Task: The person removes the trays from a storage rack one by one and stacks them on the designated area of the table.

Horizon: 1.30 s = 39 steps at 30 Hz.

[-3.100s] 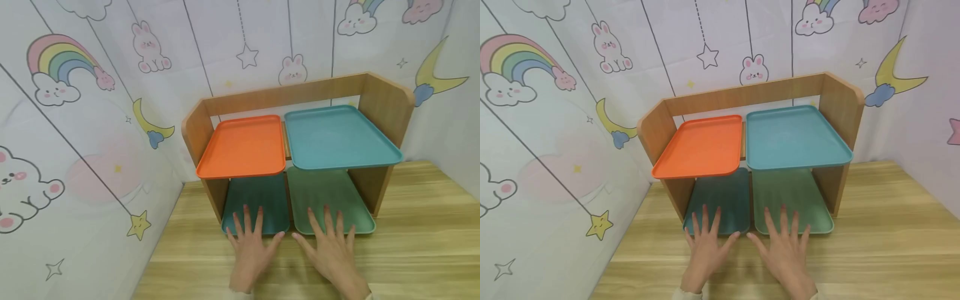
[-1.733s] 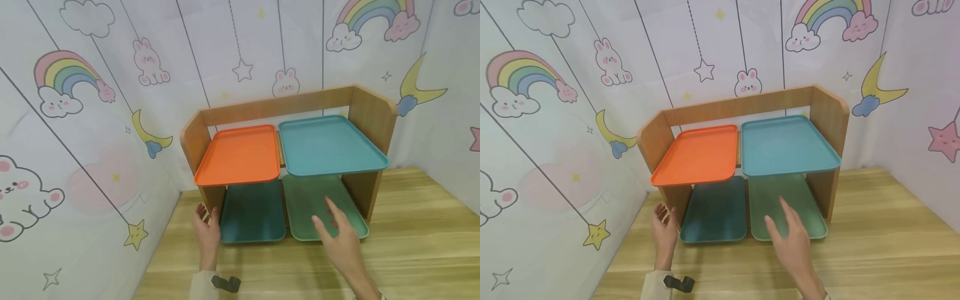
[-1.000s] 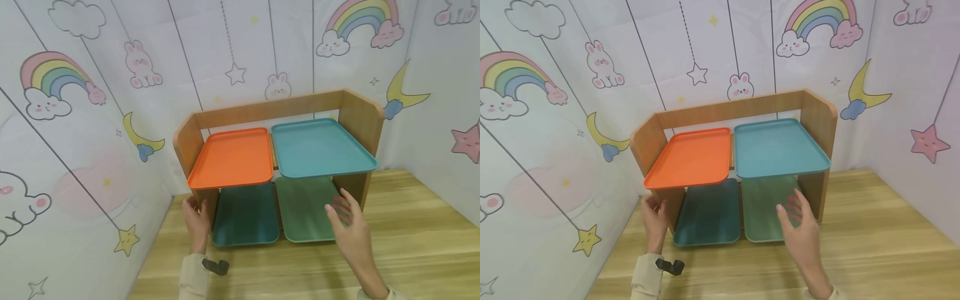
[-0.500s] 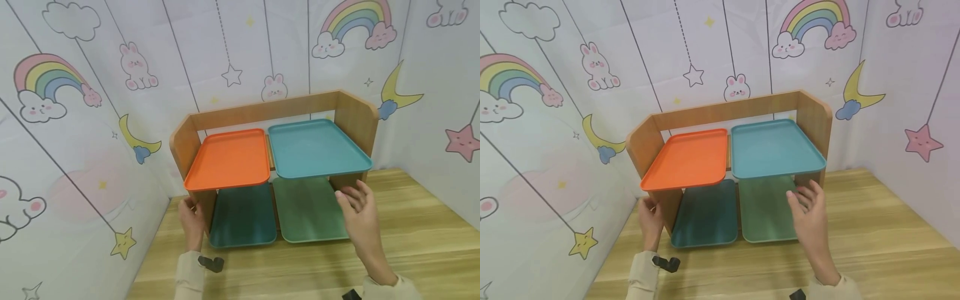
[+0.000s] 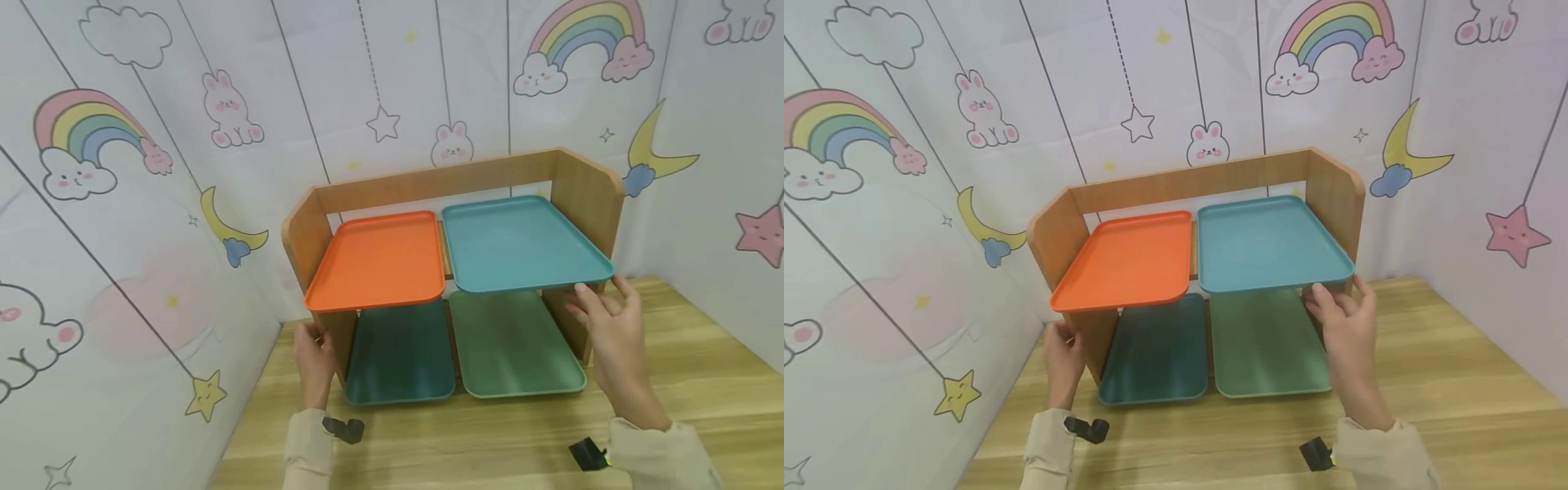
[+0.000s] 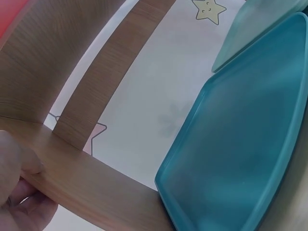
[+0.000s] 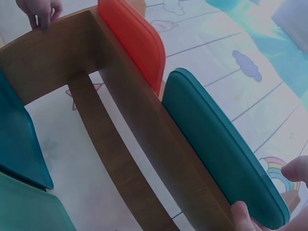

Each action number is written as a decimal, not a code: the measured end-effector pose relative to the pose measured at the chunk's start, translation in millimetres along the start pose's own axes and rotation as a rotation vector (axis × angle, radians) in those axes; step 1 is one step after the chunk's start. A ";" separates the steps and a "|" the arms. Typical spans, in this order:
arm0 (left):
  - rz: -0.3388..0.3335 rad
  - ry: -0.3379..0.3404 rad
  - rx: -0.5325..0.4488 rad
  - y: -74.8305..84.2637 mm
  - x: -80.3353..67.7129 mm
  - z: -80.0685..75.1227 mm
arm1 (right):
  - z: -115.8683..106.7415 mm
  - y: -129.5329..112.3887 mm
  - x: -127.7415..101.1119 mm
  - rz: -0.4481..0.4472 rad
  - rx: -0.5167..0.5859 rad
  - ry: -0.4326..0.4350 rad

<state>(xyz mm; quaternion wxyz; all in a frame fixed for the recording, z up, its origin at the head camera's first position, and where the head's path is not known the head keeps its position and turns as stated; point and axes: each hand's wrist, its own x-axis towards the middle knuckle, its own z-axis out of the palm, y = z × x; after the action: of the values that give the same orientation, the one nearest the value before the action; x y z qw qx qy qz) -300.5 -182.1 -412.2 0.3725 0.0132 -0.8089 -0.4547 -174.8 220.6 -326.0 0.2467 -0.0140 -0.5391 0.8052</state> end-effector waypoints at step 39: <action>0.020 -0.027 0.037 -0.2 0.9 -1.2 | 2.8 -6.0 11.3 -0.025 0.531 0.030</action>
<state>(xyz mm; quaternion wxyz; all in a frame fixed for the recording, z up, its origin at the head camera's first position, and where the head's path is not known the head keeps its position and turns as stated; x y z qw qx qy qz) -300.5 -183.4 -411.5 0.3659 0.0060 -0.8221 -0.4362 -183.2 224.6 -316.9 0.2596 0.0462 -0.3052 0.9150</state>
